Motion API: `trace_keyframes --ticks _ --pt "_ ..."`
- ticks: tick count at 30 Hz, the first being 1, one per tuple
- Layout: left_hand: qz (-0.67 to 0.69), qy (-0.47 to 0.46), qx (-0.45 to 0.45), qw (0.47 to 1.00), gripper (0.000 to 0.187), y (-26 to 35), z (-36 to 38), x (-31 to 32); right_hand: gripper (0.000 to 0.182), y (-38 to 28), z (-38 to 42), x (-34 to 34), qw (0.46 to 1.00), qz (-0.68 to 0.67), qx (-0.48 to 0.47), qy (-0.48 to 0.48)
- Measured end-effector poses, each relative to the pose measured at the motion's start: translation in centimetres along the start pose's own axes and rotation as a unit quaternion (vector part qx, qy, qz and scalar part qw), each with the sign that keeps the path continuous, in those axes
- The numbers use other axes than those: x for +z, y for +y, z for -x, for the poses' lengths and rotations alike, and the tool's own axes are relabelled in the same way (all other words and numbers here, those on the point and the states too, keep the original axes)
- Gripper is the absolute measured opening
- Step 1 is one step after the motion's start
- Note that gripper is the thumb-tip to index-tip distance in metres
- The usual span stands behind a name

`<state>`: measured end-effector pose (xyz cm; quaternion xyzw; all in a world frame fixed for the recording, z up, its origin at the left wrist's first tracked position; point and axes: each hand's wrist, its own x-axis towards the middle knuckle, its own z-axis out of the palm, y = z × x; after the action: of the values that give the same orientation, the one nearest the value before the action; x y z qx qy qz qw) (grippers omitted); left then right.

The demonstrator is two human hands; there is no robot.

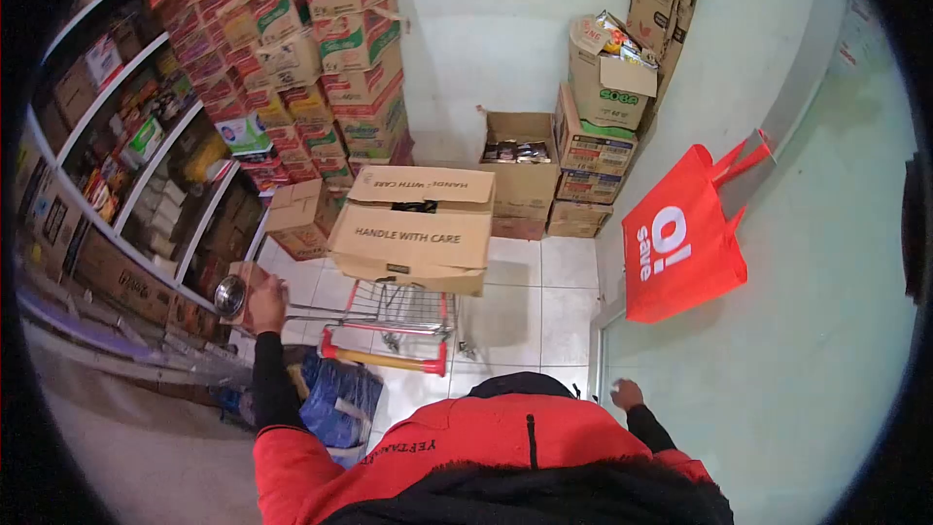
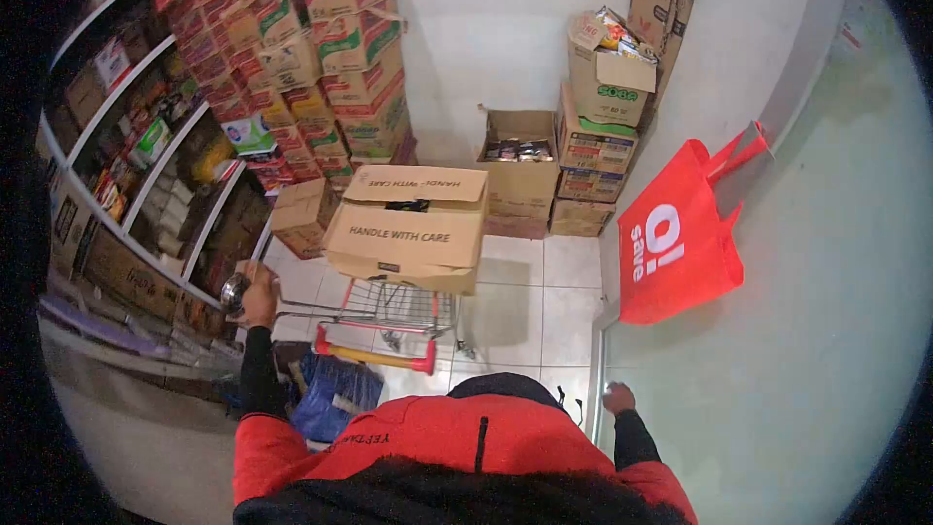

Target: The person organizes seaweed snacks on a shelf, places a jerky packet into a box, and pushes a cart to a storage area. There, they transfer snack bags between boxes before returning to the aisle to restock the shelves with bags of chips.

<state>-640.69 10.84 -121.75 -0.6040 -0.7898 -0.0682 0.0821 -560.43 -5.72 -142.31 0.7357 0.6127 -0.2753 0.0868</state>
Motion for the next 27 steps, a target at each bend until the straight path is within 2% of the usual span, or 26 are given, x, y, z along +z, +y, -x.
trace_keyframes --ticks 1,3,4,5,7,9,11,13,15,17,18,19,20,21,22,23,25,27 --pt "-0.033 -0.020 -0.029 0.999 0.021 -0.7 -0.7 1.1 0.033 -1.0 -3.3 -1.6 0.998 0.026 -0.044 -0.027" --pt "-0.032 0.125 -0.052 0.990 0.034 -4.4 -3.8 8.9 0.031 -3.6 -11.2 -4.3 0.992 0.018 -0.124 -0.008" --pt "-0.022 0.125 -0.040 0.991 0.040 -4.4 -5.4 9.5 0.033 -5.0 -15.2 -5.3 0.990 0.007 -0.141 -0.026" --pt "-0.076 -0.014 -0.220 0.972 0.038 1.0 -8.0 5.7 0.032 -6.8 -18.6 -6.7 0.986 0.006 -0.163 -0.035" --pt "-0.207 -0.023 -0.173 0.963 0.038 0.3 -11.5 6.2 0.030 -12.0 -21.5 -9.1 0.985 -0.013 -0.171 -0.019" --pt "-0.246 0.042 -0.255 0.934 0.042 -3.9 -14.3 11.7 0.030 -14.5 -25.6 -10.2 0.984 -0.063 -0.164 -0.030" --pt "-0.254 0.045 -0.283 0.924 0.046 -4.1 -17.8 13.0 0.034 -13.4 -31.0 -7.8 0.978 -0.038 -0.195 -0.059" --pt "-0.219 0.020 -0.320 0.922 0.051 -8.4 -19.9 15.9 0.036 -13.1 -32.9 -7.1 0.984 -0.047 -0.121 -0.121" --pt "-0.223 0.033 -0.310 0.924 0.055 -12.3 -21.2 19.2 0.042 -10.2 -36.4 -6.4 0.963 -0.014 -0.045 -0.264" --pt "-0.239 0.043 -0.296 0.924 0.059 -12.3 -22.6 21.2 0.044 -7.4 -39.6 -6.3 0.963 0.009 -0.067 -0.259" --pt "-0.235 0.059 -0.324 0.914 0.061 -11.6 -24.0 21.8 0.043 -5.8 -42.0 -5.8 0.974 0.024 -0.074 -0.214" --pt "-0.230 0.079 -0.350 0.905 0.064 -10.2 -26.1 21.5 0.042 -6.1 -43.8 -5.9 0.982 0.035 -0.079 -0.167" --pt "-0.202 0.063 -0.373 0.903 0.062 -8.8 -27.7 21.3 0.042 -6.2 -45.3 -5.7 0.982 0.029 -0.079 -0.169" --pt "-0.208 0.063 -0.366 0.905 0.062 -5.6 -30.1 20.8 0.041 -7.1 -47.2 -7.0 0.989 -0.021 -0.035 -0.141" --pt "-0.134 0.174 -0.286 0.933 0.057 -1.3 -32.6 20.5 0.040 -7.7 -49.3 -8.3 0.991 -0.068 0.010 -0.111" --pt "-0.053 0.280 -0.204 0.937 0.053 4.2 -34.7 20.2 0.040 -8.4 -51.6 -9.2 0.991 -0.069 0.011 -0.114" --pt "0.121 0.302 -0.141 0.935 0.047 18.0 -40.5 18.8 0.039 -11.1 -56.3 -11.1 0.988 -0.058 -0.078 -0.117" --pt "0.136 0.224 -0.066 0.963 0.044 26.1 -43.3 20.3 0.037 -13.9 -61.9 -13.6 0.976 -0.038 -0.130 -0.173"
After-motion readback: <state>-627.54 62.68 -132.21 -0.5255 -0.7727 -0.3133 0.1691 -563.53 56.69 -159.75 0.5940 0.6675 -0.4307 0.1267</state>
